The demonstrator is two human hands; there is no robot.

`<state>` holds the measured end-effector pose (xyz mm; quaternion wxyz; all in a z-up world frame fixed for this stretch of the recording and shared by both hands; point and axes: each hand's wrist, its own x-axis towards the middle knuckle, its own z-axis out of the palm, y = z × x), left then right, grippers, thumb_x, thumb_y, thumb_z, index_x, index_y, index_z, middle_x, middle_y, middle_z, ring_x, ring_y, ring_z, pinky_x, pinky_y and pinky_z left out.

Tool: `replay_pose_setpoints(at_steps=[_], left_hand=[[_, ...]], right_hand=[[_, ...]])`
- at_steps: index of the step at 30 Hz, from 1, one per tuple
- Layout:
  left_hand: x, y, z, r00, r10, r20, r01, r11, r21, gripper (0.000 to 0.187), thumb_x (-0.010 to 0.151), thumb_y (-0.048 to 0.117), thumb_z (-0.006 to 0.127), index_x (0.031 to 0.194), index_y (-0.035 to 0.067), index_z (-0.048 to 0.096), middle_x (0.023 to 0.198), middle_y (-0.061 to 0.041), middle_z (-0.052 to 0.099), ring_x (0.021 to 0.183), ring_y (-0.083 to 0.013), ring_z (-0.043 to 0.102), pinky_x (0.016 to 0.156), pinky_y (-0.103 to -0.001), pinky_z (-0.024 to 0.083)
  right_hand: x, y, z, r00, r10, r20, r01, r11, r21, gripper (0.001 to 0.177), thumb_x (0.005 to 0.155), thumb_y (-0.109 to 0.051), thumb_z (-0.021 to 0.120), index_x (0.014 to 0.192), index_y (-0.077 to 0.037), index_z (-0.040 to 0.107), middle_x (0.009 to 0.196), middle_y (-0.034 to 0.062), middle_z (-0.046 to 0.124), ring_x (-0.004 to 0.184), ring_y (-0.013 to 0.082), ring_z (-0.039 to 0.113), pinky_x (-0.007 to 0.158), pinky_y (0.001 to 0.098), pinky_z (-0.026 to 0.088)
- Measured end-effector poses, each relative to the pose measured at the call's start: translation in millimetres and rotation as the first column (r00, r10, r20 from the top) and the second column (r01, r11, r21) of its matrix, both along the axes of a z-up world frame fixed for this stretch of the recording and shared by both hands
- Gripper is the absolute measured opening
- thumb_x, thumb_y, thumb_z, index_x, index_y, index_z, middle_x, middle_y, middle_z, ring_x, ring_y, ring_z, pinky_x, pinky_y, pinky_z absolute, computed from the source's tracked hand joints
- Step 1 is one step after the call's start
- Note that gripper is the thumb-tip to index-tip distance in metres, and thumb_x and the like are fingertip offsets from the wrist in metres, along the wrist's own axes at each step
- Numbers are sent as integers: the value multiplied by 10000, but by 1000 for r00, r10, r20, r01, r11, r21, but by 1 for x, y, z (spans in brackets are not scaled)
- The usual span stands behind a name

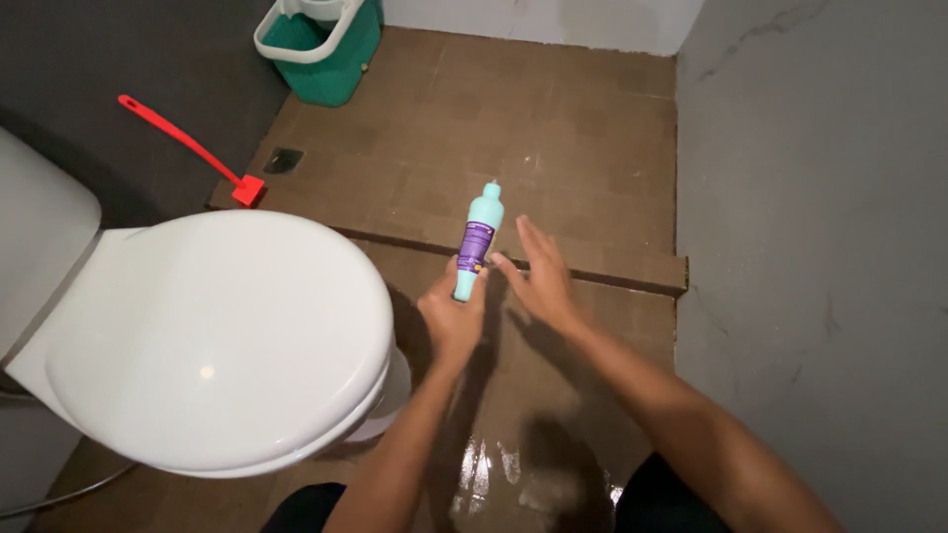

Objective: The person is cleaning the bathroom floor using a cleaning agent and a rag.

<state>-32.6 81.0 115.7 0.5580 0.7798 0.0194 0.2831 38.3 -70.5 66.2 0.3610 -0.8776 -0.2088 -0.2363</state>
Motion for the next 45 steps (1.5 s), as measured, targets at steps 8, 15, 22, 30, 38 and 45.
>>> replay_pose_setpoints(at_steps=[8,15,22,30,38,45], left_hand=[[9,-30,-51,997,-78,-26,75,991,-109,459,864,91,742,1301,-23,656,1063,-284,737,998,-317,784,837,-385,577],[11,-44,-65,935,-278,-220,303,949,90,669,817,196,784,1389,-73,565,1334,-331,563,1218,-475,599,1003,-482,496],[16,-39,-46,954,-218,-206,300,707,641,919,758,174,759,1540,-47,329,1670,-230,203,1492,-491,281,1176,-510,338],[12,-80,-96,849,-320,-420,523,613,592,1078,726,206,800,1568,-53,178,1682,-200,102,1556,-414,132,1230,-500,269],[8,-103,-100,731,-412,-544,663,616,425,1140,750,175,821,1606,-18,95,1695,-210,18,1573,-421,64,1215,-494,279],[14,-109,-127,699,-439,-564,693,612,382,1048,794,98,705,1610,-18,56,1725,-189,-21,1588,-399,60,1192,-437,350]], right_hand=[[-19,18,43,887,175,-427,73,860,505,897,859,-285,774,1543,47,299,1021,192,702,842,248,739,737,362,581],[-8,-22,20,998,-44,-36,44,999,-13,876,816,-174,834,1547,-10,380,1296,234,607,1184,408,604,977,468,514],[-19,-49,23,993,-94,-74,39,837,-546,840,707,-140,790,1472,-71,450,1251,152,608,1121,366,592,858,506,504],[-21,-75,-26,975,-218,-33,97,558,-824,491,920,-183,589,1381,-17,562,1199,126,653,1156,314,607,867,436,525],[-37,-85,-25,951,-274,-142,47,583,-811,531,926,-179,560,1407,42,511,1277,184,621,1209,324,595,685,385,624],[-33,-91,-37,960,-277,-27,131,537,-834,576,902,-189,575,1401,92,516,1209,189,643,1130,302,643,679,350,620]])
